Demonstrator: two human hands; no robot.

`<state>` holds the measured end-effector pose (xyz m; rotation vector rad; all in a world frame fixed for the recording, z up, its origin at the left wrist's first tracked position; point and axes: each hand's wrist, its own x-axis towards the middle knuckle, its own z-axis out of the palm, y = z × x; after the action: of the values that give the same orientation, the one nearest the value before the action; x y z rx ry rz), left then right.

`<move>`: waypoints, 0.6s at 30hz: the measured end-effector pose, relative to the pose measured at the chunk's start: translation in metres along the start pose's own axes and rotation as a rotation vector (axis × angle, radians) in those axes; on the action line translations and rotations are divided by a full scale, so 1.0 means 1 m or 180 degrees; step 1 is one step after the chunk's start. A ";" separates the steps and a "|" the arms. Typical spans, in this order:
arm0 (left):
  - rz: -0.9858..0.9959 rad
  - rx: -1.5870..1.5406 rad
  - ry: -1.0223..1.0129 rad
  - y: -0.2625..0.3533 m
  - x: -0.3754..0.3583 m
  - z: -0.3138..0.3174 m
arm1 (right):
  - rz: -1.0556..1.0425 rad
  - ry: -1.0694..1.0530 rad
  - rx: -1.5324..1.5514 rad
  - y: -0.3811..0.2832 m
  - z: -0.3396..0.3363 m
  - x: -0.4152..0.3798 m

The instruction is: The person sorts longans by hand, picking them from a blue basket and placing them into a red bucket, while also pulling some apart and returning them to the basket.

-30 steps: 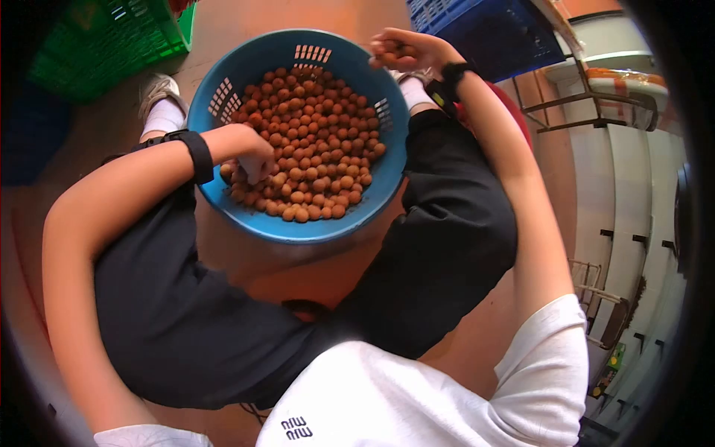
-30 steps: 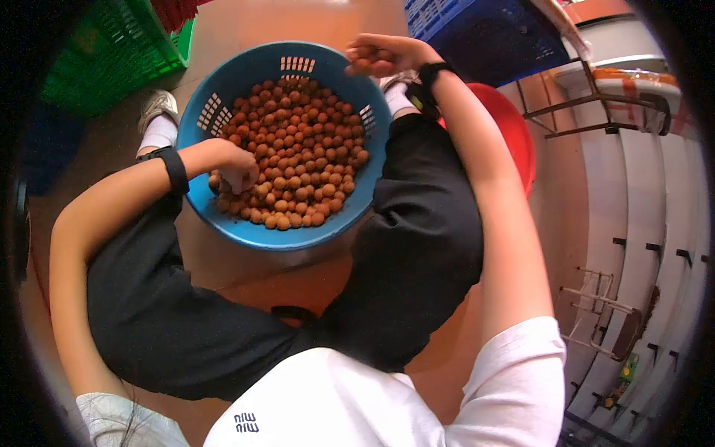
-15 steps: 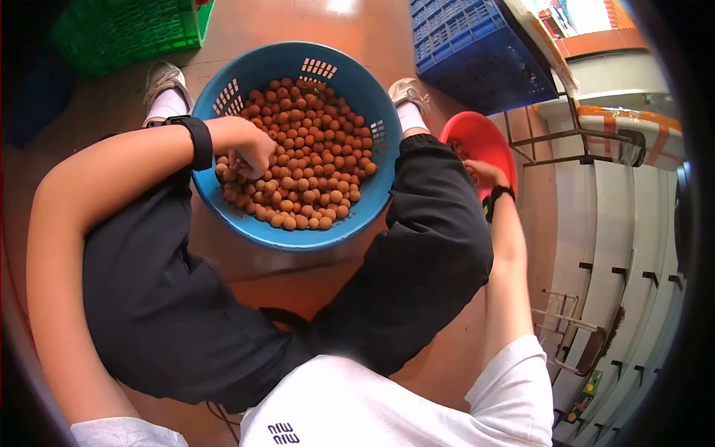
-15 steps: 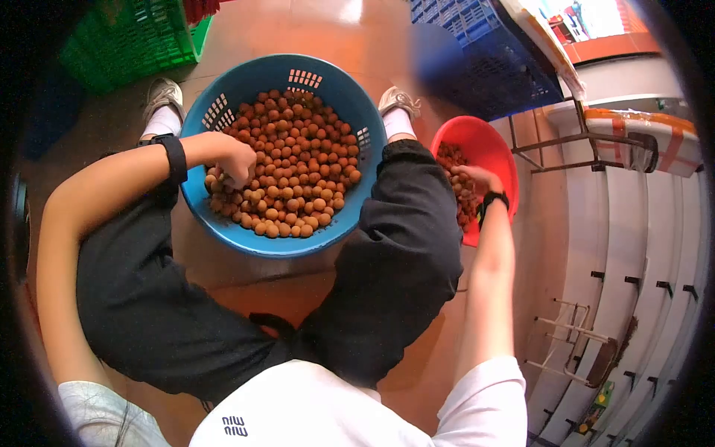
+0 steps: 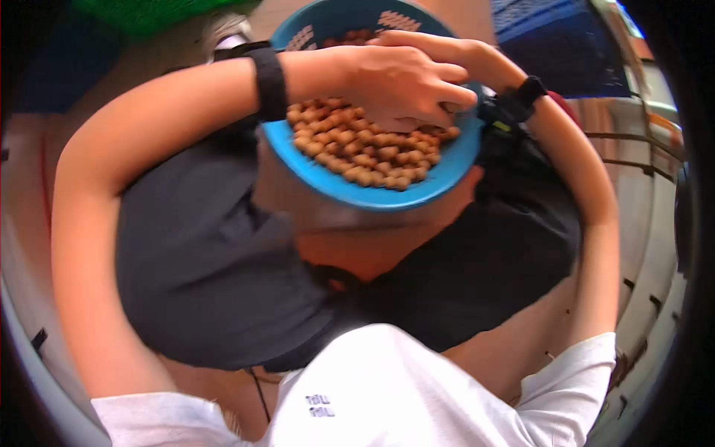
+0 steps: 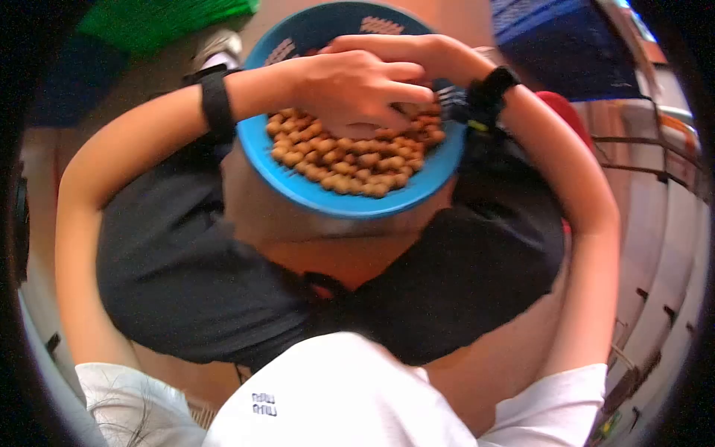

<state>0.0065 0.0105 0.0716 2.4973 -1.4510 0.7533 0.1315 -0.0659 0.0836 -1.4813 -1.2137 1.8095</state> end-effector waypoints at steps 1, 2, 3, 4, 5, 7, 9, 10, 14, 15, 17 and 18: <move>-0.0015 -0.0051 -0.0006 0.006 -0.007 0.004 | 0.0212 -0.0020 0.0292 0.003 0.009 0.007; -0.0018 -0.0076 0.0013 0.009 -0.012 0.010 | 0.0451 -0.0032 0.0549 0.005 0.016 0.011; -0.0004 -0.0087 0.0059 0.010 -0.016 0.018 | 0.0715 -0.0024 0.0783 0.008 0.020 0.012; 0.0011 -0.0236 0.0138 0.011 -0.020 0.032 | 0.1005 0.0013 0.1022 0.014 0.022 0.013; -0.0044 -0.0269 0.0106 0.015 -0.022 0.034 | 0.0720 -0.0152 0.0913 0.029 0.019 0.017; -0.0079 -0.0323 0.0114 0.015 -0.019 0.034 | -0.0060 -0.0273 0.0349 0.058 0.003 0.021; -0.0391 -0.0526 0.0065 0.014 -0.021 0.032 | -0.1289 -0.0045 -0.0904 0.068 -0.005 0.019; -0.0345 -0.0379 0.0124 0.011 -0.021 0.032 | -0.2011 0.0110 -0.1722 0.068 -0.005 0.020; -0.0295 -0.0265 -0.0094 -0.004 -0.022 0.021 | -0.2429 -0.0258 -0.3032 0.065 -0.026 0.015; -0.0190 -0.0313 -0.0017 -0.008 -0.020 0.011 | -0.2687 -0.0114 -0.2786 0.047 -0.023 0.008; -0.0388 0.0207 0.0166 -0.014 -0.020 0.007 | -0.2544 -0.0422 -0.2615 0.041 -0.030 0.010; -0.0411 0.0369 0.0180 -0.016 -0.019 0.007 | -0.2455 -0.0410 -0.2614 0.039 -0.032 0.005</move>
<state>0.0148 0.0307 0.0584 2.6019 -1.2476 0.8996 0.1668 -0.0700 0.0475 -0.9791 -2.3535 0.9121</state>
